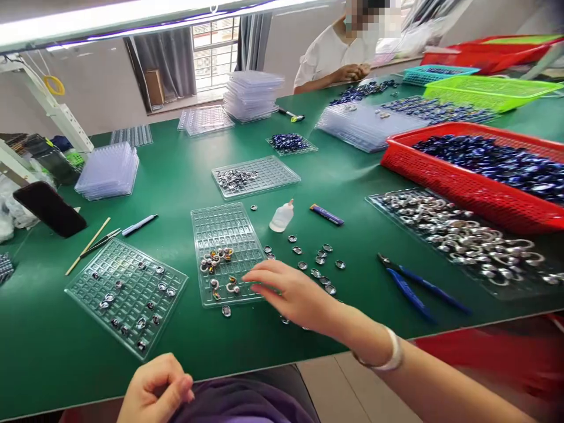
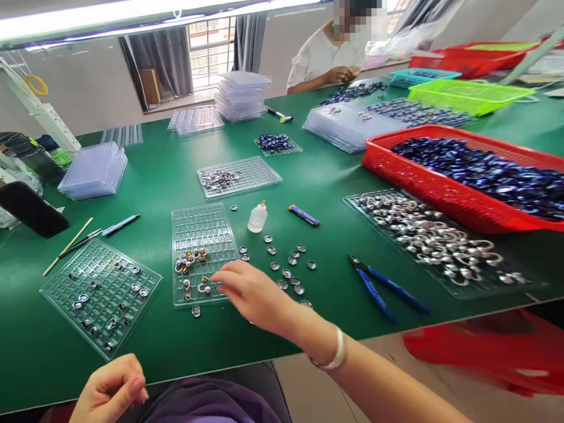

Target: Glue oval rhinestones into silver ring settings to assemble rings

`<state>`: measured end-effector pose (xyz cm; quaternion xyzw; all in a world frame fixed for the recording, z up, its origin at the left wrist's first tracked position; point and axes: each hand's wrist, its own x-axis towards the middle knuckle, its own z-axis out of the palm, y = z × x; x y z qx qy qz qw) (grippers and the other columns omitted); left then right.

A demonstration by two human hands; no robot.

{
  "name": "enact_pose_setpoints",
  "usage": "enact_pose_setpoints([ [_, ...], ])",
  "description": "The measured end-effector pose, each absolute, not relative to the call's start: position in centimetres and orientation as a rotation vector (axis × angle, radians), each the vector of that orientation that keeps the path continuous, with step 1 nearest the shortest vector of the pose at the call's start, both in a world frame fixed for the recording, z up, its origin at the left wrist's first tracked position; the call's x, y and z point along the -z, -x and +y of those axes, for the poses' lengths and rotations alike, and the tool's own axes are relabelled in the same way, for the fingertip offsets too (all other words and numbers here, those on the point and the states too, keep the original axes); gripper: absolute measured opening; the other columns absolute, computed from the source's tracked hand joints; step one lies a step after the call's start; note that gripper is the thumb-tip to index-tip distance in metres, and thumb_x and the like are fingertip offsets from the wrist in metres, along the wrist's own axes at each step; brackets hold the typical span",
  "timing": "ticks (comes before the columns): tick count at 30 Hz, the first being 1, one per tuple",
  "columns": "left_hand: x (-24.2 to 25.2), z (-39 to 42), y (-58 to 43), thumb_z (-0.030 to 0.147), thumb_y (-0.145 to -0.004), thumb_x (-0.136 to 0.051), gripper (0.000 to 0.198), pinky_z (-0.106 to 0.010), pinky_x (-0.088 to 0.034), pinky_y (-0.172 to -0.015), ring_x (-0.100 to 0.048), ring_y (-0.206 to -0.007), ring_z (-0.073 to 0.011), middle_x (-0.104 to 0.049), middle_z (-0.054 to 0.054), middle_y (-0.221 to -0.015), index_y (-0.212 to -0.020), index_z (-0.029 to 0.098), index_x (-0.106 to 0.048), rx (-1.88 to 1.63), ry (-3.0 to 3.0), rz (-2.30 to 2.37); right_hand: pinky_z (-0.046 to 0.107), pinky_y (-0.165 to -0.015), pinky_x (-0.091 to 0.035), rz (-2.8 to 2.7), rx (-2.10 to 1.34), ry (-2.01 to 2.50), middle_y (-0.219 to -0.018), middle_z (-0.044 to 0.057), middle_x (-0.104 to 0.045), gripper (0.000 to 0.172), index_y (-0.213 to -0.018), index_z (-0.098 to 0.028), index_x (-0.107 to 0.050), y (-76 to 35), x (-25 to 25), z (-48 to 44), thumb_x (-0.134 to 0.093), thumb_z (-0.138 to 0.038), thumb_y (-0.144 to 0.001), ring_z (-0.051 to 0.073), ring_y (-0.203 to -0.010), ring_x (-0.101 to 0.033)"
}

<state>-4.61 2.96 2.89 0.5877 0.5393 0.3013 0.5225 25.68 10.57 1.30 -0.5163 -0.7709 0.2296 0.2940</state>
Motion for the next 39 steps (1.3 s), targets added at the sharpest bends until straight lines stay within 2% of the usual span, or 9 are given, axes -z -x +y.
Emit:
enact_pose_setpoints([
  [3,-2.5,2.8,4.5,0.042,-0.075,-0.077,0.022,-0.023,-0.047,-0.059,-0.056,-0.063,-0.0148,-0.065,-0.003,-0.076,-0.081,0.021,-0.078,-0.856,-1.347,1.357,0.039,-0.083,-0.052,-2.116,-0.666,1.309,-0.091,0.006,-0.063,0.015,-0.098,-0.023,-0.070,-22.4,-0.8,11.5,-0.061,-0.021,-0.087,0.022,-0.089,-0.060],
  [6,-2.2,2.7,4.7,0.036,-0.079,-0.074,0.021,-0.022,-0.049,-0.059,-0.059,-0.065,-0.0148,-0.067,-0.003,-0.078,-0.096,0.024,-0.077,-0.911,-1.385,1.357,0.041,-0.082,-0.051,-2.090,-0.748,1.306,-0.083,0.006,-0.058,0.008,-0.087,-0.020,-0.068,-21.8,-0.2,12.0,-0.060,-0.022,-0.088,0.022,-0.085,-0.058],
  [11,-2.4,3.2,3.5,0.034,-0.083,-0.071,0.019,-0.022,-0.052,-0.058,-0.061,-0.068,-0.0145,-0.069,-0.005,-0.084,-0.097,0.022,-0.078,-0.965,-1.290,1.309,0.032,-0.067,-0.055,-1.911,-1.045,1.226,-0.079,0.005,-0.061,0.027,-0.094,-0.018,-0.060,-21.6,-0.8,10.0,-0.048,-0.041,-0.097,0.017,-0.072,-0.060],
  [15,-2.5,3.5,1.2,0.045,-0.080,-0.073,0.037,-0.023,-0.054,-0.055,-0.061,-0.067,-0.0139,-0.068,-0.008,-0.094,-0.107,0.021,-0.077,-0.940,-1.008,1.164,0.027,-0.064,-0.058,-1.774,-1.356,1.033,-0.079,0.005,-0.067,0.046,-0.097,-0.018,-0.058,-20.0,-2.0,6.6,-0.039,-0.060,-0.096,0.014,-0.071,-0.066],
  [20,-1.8,2.9,-0.1,0.047,-0.068,-0.082,0.037,-0.022,-0.052,-0.051,-0.060,-0.064,-0.0131,-0.062,-0.004,-0.081,-0.092,0.019,-0.081,-0.901,-0.798,1.014,0.027,-0.070,-0.060,-1.359,-1.708,0.884,-0.083,0.006,-0.069,0.033,-0.092,-0.019,-0.061,-18.1,-2.2,3.9,-0.056,-0.051,-0.092,0.016,-0.077,-0.070],
  [24,-1.4,2.4,0.2,0.042,-0.060,-0.089,0.034,-0.021,-0.049,-0.051,-0.057,-0.059,-0.0108,-0.065,-0.002,-0.072,-0.080,0.016,-0.080,-0.947,-0.687,1.012,0.023,-0.069,-0.059,-1.575,-1.399,0.919,-0.086,0.005,-0.067,0.018,-0.108,-0.024,-0.064,-17.4,-2.0,3.5,-0.055,-0.029,-0.094,0.014,-0.077,-0.068],
  [27,-1.2,2.2,0.4,0.040,-0.053,-0.093,0.039,-0.020,-0.046,-0.049,-0.055,-0.054,-0.0093,-0.066,-0.001,-0.065,-0.075,0.013,-0.076,-0.945,-0.598,1.015,0.018,-0.066,-0.057,-1.866,-1.052,0.839,-0.086,0.004,-0.063,0.040,-0.127,-0.030,-0.060,-17.1,-1.8,3.4,-0.050,-0.013,-0.092,0.012,-0.073,-0.065],
  [30,-1.3,2.0,0.5,0.038,-0.049,-0.095,0.041,-0.019,-0.044,-0.047,-0.056,-0.053,-0.0094,-0.067,-0.001,-0.062,-0.072,0.012,-0.073,-0.927,-0.504,1.027,0.018,-0.066,-0.058,-1.990,-0.872,0.790,-0.090,0.006,-0.062,0.048,-0.135,-0.028,-0.055,-16.8,-1.3,3.1,-0.044,-0.008,-0.092,0.013,-0.076,-0.064],
  [39,-1.4,1.9,0.6,0.039,-0.052,-0.094,0.041,-0.020,-0.046,-0.047,-0.056,-0.048,-0.0086,-0.066,-0.001,-0.060,-0.072,0.012,-0.071,-0.939,-0.467,1.073,0.021,-0.065,-0.057,-1.942,-0.635,0.794,-0.086,0.006,-0.066,0.023,-0.106,-0.021,-0.058,-16.0,-0.2,2.6,-0.052,-0.006,-0.089,0.014,-0.072,-0.065],
])
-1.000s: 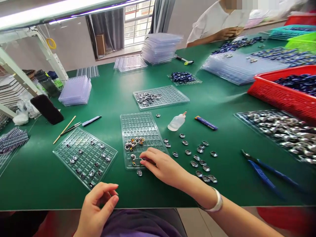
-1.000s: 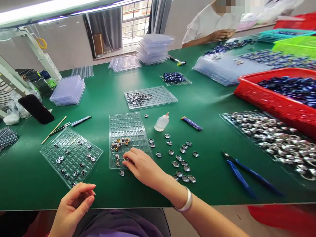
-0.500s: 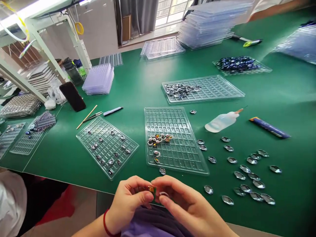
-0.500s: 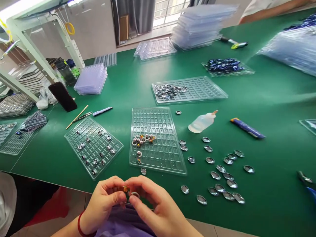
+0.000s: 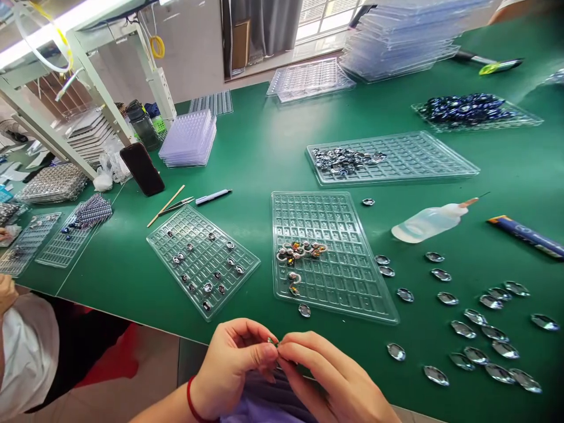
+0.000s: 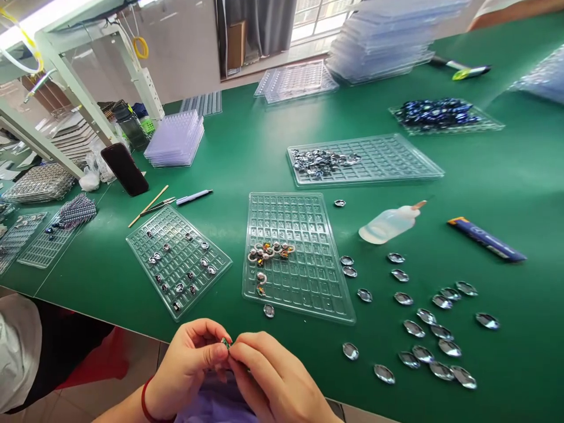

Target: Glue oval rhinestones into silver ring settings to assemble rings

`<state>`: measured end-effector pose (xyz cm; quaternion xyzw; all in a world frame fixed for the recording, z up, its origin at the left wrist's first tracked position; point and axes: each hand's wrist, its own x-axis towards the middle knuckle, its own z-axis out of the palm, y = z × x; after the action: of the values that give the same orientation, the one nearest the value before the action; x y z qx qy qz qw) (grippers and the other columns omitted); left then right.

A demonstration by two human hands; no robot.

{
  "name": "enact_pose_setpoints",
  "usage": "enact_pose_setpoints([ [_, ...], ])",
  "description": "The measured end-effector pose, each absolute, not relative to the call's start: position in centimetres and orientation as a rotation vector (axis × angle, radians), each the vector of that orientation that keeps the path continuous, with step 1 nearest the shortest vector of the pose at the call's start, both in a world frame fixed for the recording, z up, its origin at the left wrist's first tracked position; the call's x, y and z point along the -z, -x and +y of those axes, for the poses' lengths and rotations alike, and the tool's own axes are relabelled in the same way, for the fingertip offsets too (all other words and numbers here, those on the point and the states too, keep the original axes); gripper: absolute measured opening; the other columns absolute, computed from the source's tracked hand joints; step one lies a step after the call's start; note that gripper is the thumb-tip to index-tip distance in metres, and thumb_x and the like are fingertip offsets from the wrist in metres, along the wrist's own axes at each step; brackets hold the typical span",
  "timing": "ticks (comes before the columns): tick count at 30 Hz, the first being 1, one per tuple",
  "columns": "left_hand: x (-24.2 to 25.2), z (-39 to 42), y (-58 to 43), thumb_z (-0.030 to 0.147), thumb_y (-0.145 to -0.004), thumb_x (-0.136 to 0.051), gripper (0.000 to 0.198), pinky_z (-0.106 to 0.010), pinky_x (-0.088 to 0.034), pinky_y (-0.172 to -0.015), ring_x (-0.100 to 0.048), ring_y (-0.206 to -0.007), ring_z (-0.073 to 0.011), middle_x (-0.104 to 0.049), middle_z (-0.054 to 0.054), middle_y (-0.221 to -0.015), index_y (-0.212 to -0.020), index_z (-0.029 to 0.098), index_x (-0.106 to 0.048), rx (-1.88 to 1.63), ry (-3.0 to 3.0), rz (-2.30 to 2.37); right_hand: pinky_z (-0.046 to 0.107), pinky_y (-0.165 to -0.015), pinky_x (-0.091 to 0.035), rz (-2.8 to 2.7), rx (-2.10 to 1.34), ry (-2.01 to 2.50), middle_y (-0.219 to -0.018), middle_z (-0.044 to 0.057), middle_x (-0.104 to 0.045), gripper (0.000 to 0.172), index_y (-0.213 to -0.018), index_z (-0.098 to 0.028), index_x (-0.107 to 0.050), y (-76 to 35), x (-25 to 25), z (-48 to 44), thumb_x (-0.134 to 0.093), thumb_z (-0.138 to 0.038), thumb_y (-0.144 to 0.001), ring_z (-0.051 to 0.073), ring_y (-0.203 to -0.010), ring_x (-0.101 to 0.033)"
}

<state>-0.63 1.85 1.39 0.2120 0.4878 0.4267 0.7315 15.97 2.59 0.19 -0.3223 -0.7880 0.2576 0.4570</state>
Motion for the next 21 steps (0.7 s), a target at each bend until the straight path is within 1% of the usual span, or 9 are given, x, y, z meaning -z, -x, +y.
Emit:
enact_pose_setpoints([
  [3,-1.4,1.9,0.6,0.045,-0.054,-0.091,0.042,-0.021,-0.046,-0.048,-0.054,-0.049,-0.0088,-0.065,-0.001,-0.062,-0.070,0.013,-0.070,-0.949,-0.582,1.117,0.022,-0.064,-0.057,-1.937,-0.630,0.797,-0.083,0.005,-0.067,0.028,-0.109,-0.022,-0.058,-15.9,-0.1,2.6,-0.052,-0.005,-0.088,0.013,-0.069,-0.066],
  [5,-1.5,1.8,0.6,0.052,-0.060,-0.086,0.043,-0.022,-0.046,-0.048,-0.053,-0.049,-0.0093,-0.063,-0.001,-0.060,-0.068,0.013,-0.070,-0.949,-0.692,1.175,0.023,-0.067,-0.058,-1.933,-0.601,0.801,-0.087,0.005,-0.069,0.034,-0.115,-0.023,-0.058,-16.0,0.0,2.6,-0.051,-0.005,-0.087,0.014,-0.073,-0.068],
  [7,-1.8,1.6,0.7,0.054,-0.068,-0.080,0.041,-0.022,-0.044,-0.048,-0.053,-0.050,-0.0102,-0.064,-0.002,-0.062,-0.068,0.014,-0.072,-0.951,-0.860,1.255,0.023,-0.068,-0.059,-1.940,-0.585,0.816,-0.089,0.006,-0.069,0.035,-0.117,-0.024,-0.058,-16.1,0.1,2.5,-0.051,-0.006,-0.088,0.015,-0.075,-0.069],
  [10,-2.2,1.6,1.4,0.046,-0.079,-0.073,0.030,-0.024,-0.045,-0.054,-0.059,-0.060,-0.0142,-0.071,-0.006,-0.073,-0.078,0.017,-0.078,-0.957,-1.193,1.367,0.021,-0.067,-0.058,-1.937,-0.600,0.866,-0.086,0.004,-0.068,0.026,-0.109,-0.025,-0.058,-16.3,0.2,2.6,-0.051,-0.009,-0.090,0.014,-0.072,-0.069],
  [12,-2.4,1.9,2.5,0.039,-0.084,-0.070,0.023,-0.025,-0.047,-0.059,-0.062,-0.066,-0.0163,-0.073,-0.006,-0.075,-0.083,0.018,-0.078,-0.978,-1.371,1.450,0.019,-0.066,-0.057,-1.921,-0.609,0.902,-0.083,0.003,-0.068,0.020,-0.103,-0.025,-0.057,-16.5,0.2,2.7,-0.051,-0.011,-0.090,0.012,-0.070,-0.068],
  [17,-2.7,3.5,7.1,0.029,-0.089,-0.063,0.016,-0.025,-0.048,-0.060,-0.063,-0.067,-0.0158,-0.073,-0.004,-0.079,-0.086,0.019,-0.074,-1.112,-1.619,1.896,0.015,-0.057,-0.055,-1.878,-0.650,0.971,-0.076,0.000,-0.065,0.009,-0.094,-0.026,-0.057,-17.4,0.5,3.3,-0.053,-0.019,-0.091,0.011,-0.060,-0.066],
  [21,-2.4,4.3,9.8,0.024,-0.088,-0.064,0.011,-0.026,-0.047,-0.060,-0.063,-0.071,-0.0174,-0.073,-0.004,-0.083,-0.086,0.020,-0.073,-1.096,-1.674,2.024,0.014,-0.050,-0.053,-1.828,-0.756,1.020,-0.071,-0.002,-0.063,0.006,-0.086,-0.026,-0.058,-17.7,1.4,3.6,-0.056,-0.022,-0.089,0.009,-0.053,-0.061],
])
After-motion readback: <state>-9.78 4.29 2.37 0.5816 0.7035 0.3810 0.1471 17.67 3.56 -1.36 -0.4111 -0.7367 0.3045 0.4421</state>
